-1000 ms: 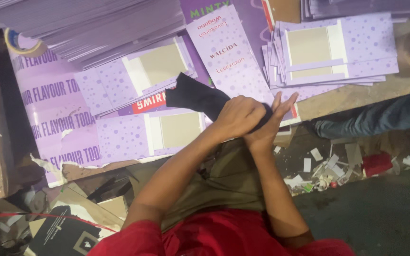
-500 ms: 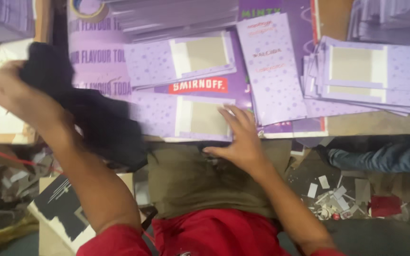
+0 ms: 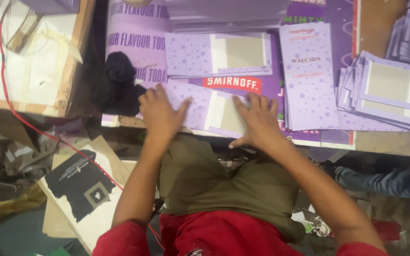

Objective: The person sits on the floor and repeatedly picks up a purple printed sheet, places a smaller white insert on it, folds the sheet around the insert, and stacks the finished packs. The person uses a black cloth to wipe the surface between items. Stacks of printed sheets and finished packs are visible on the table.

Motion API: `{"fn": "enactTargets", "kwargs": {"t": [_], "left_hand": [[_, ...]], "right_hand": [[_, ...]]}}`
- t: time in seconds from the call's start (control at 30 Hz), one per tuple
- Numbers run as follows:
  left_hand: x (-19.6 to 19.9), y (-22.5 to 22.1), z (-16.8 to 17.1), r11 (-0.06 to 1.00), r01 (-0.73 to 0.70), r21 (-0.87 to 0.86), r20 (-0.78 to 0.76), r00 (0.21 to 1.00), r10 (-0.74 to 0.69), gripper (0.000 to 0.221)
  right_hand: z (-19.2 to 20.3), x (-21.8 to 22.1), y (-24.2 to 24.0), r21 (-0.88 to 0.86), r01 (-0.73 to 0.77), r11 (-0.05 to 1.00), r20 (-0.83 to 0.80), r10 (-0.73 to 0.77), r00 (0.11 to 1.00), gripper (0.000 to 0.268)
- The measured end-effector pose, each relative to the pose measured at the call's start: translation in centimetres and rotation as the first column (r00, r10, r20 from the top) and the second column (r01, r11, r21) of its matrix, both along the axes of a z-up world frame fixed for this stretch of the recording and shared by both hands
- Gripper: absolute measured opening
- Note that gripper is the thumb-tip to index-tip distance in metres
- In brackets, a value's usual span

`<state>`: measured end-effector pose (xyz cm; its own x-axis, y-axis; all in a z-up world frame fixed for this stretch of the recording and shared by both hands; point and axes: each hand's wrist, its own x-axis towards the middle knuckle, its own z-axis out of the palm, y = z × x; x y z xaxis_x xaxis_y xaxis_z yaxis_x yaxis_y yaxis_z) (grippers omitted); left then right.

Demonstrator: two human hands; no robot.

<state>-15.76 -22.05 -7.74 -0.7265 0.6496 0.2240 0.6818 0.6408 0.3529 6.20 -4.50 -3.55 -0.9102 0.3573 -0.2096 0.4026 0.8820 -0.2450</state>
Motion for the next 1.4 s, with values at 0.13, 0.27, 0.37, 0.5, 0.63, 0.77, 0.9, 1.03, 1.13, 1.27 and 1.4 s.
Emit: {"fn": "enactTargets", "kwargs": {"t": [0.13, 0.27, 0.37, 0.5, 0.63, 0.77, 0.9, 1.03, 1.13, 1.27, 1.4], "left_hand": [[2.2, 1.3, 0.3, 0.989, -0.116, -0.087, 0.039, 0.992, 0.12, 0.107], [-0.1, 1.8, 1.3, 0.977, -0.145, -0.158, 0.164, 0.972, 0.171, 0.09], [-2.4, 1.5, 3.3, 1.0, -0.015, 0.002, 0.475, 0.88, 0.012, 0.072], [1.2, 3.2, 6.3, 0.974, 0.159, 0.163, 0.636, 0.738, -0.227, 0.054], [7.2, 5.5, 7.3, 0.902, 0.38, 0.203, 0.412, 0.803, -0.431, 0.047], [3.0, 2.9, 4.1, 0.912, 0.313, 0.266, 0.319, 0.864, -0.39, 0.064], [-5.3, -1.0, -1.1, 0.974, 0.035, 0.225, 0.557, 0.815, -0.158, 0.044], [-6.5, -2.1, -2.5, 0.977, -0.022, 0.211, 0.674, 0.727, -0.129, 0.035], [-2.7, 0.0, -0.6, 0.998, 0.054, 0.017, 0.247, 0.967, -0.057, 0.021], [6.4, 5.2, -0.8, 0.968, -0.046, -0.247, -0.157, 0.988, 0.007, 0.01], [5.7, 4.9, -3.0, 0.98, -0.084, -0.181, -0.224, 0.974, 0.042, 0.028]], "right_hand": [[-1.8, -1.7, 0.6, 0.081, -0.41, 0.908, -0.277, 0.416, 0.866, 0.09], [-3.0, -3.5, 2.1, -0.075, -0.505, 0.86, -0.28, 0.468, 0.838, 0.057], [-3.6, -4.1, 2.4, -0.019, -0.533, 0.846, -0.324, 0.499, 0.804, 0.058], [-4.3, -4.1, 2.9, -0.148, -0.489, 0.86, -0.338, 0.421, 0.842, 0.045], [-4.5, -4.5, 2.9, -0.204, -0.387, 0.899, -0.147, 0.362, 0.92, 0.039], [-3.6, -4.0, 2.7, -0.243, -0.438, 0.866, -0.452, 0.298, 0.841, 0.054], [-3.0, -4.9, 1.6, 0.05, -0.531, 0.846, -0.419, 0.5, 0.758, 0.05], [-3.3, -6.2, -0.5, 0.093, -0.573, 0.814, -0.331, 0.568, 0.753, 0.058], [-3.1, -6.9, -0.3, 0.082, -0.577, 0.813, -0.274, 0.575, 0.771, 0.062], [-3.6, -6.5, -0.1, 0.1, -0.581, 0.808, 0.208, 0.554, 0.806, 0.04], [-3.3, -6.6, 0.0, 0.038, -0.575, 0.817, -0.178, 0.572, 0.801, 0.041]]}}
